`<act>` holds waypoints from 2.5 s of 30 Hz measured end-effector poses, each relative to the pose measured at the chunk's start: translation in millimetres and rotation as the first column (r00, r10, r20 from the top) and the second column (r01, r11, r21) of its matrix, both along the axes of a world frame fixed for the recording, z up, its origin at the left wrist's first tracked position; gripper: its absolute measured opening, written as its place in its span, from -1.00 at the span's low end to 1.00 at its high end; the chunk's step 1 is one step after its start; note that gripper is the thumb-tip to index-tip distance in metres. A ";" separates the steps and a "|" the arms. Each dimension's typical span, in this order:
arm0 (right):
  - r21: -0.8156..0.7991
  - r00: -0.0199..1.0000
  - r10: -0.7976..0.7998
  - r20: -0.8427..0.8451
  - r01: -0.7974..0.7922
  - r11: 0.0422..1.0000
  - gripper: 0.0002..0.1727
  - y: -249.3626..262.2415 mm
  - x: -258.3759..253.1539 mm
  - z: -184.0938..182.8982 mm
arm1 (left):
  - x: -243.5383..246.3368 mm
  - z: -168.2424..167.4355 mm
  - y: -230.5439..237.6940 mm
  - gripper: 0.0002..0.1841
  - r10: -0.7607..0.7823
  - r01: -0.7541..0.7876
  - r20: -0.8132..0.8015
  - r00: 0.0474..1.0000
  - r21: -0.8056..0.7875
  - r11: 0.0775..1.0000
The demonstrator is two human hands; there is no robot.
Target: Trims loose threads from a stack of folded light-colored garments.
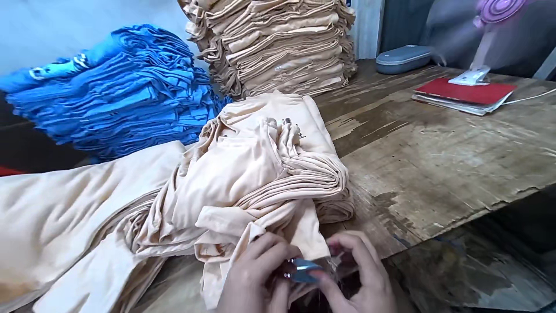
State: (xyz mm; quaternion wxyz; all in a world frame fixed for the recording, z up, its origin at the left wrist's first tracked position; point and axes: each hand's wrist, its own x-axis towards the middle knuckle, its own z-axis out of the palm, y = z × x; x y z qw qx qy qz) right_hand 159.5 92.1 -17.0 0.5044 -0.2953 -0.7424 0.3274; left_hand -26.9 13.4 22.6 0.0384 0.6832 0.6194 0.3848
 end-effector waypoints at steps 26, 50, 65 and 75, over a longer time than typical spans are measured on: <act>0.350 0.809 -0.474 0.348 0.357 0.866 -0.57 -6.6 -8.8 17.5 | -10.9 1.0 24.2 -0.66 0.029 -0.052 0.228 0.973 0.095 0.994; 0.613 0.935 -0.286 0.209 0.103 0.784 -0.86 35.9 -20.7 -17.9 | -26.3 10.4 30.3 -0.85 0.222 -0.216 -0.156 0.963 0.056 0.975; 0.004 0.974 -0.159 0.163 0.160 0.987 -0.49 2.3 11.7 -3.4 | -26.3 -7.2 23.3 -0.61 0.085 -0.052 -0.127 0.988 0.243 0.969; -0.183 0.992 -0.129 -0.004 0.126 0.975 -0.86 -17.4 -4.5 -6.6 | -19.9 -12.6 -11.7 -0.81 0.147 -0.009 -0.346 0.927 0.370 0.929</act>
